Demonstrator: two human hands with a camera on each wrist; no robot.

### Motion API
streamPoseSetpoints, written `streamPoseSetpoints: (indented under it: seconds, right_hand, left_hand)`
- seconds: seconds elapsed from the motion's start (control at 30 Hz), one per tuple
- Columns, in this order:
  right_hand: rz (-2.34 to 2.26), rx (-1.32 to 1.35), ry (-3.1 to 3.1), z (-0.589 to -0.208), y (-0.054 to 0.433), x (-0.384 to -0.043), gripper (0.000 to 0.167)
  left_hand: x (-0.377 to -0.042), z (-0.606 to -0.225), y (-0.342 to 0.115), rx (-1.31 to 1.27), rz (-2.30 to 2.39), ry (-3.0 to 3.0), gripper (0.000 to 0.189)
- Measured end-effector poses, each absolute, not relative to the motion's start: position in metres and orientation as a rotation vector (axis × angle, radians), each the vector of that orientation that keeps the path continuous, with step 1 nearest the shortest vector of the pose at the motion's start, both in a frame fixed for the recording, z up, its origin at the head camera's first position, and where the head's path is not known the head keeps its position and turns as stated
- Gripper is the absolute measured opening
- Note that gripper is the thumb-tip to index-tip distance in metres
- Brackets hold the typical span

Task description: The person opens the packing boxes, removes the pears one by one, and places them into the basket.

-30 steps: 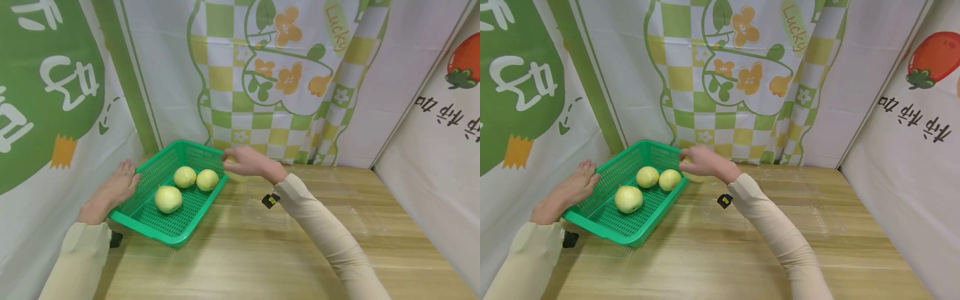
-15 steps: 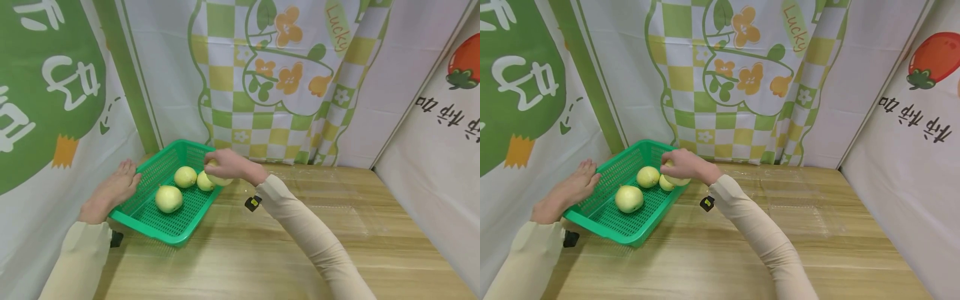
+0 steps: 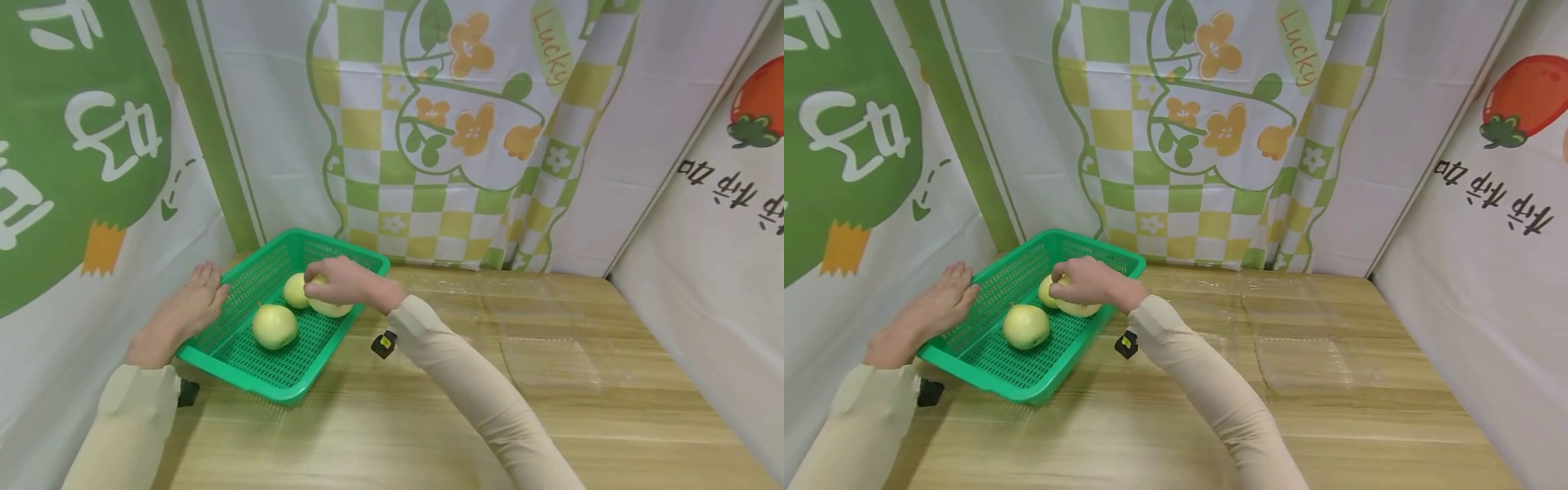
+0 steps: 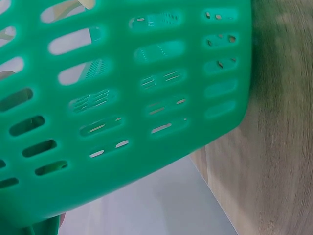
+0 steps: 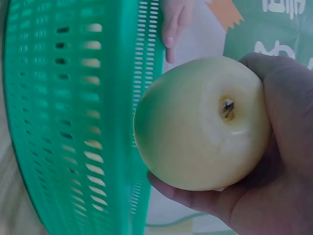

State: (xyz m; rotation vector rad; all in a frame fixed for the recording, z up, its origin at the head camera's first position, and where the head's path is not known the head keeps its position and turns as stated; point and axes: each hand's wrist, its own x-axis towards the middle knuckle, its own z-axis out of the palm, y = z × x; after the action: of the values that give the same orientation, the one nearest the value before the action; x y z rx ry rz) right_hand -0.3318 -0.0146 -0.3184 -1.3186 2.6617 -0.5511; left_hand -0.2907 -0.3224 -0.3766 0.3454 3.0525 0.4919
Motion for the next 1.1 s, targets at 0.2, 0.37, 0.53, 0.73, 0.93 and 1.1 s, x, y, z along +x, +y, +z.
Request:
streamPoseSetpoints:
  seconds: [0.2,0.37,0.53,0.73,0.93,1.1]
  right_hand:
    - [-0.549,-1.291,2.639,-0.332,-0.028,-0.332,0.035]
    - [-0.522,-1.264,2.635,-0.34,-0.035,-0.332,0.035]
    - [-0.479,-1.233,2.636,-0.347,-0.037,-0.333,0.031]
    - [-0.45,-1.231,2.639,-0.356,-0.042,-0.337,0.029]
    - [-0.42,-1.254,2.64,-0.362,-0.05,-0.339,0.03]
    - [-0.404,-1.266,2.619,-0.367,-0.055,-0.338,0.028]
  left_hand:
    - [-0.29,-0.378,-0.324,0.342,0.487,3.053,0.071]
    - [-0.291,-0.378,-0.324,0.345,0.472,3.057,0.07]
    - [-0.291,-0.378,-0.324,0.348,0.463,3.061,0.071]
    - [-0.292,-0.379,-0.324,0.35,0.475,3.066,0.071]
    - [-0.292,-0.379,-0.324,0.353,0.478,3.065,0.072]
    - [-0.292,-0.379,-0.324,0.35,0.47,3.063,0.072]
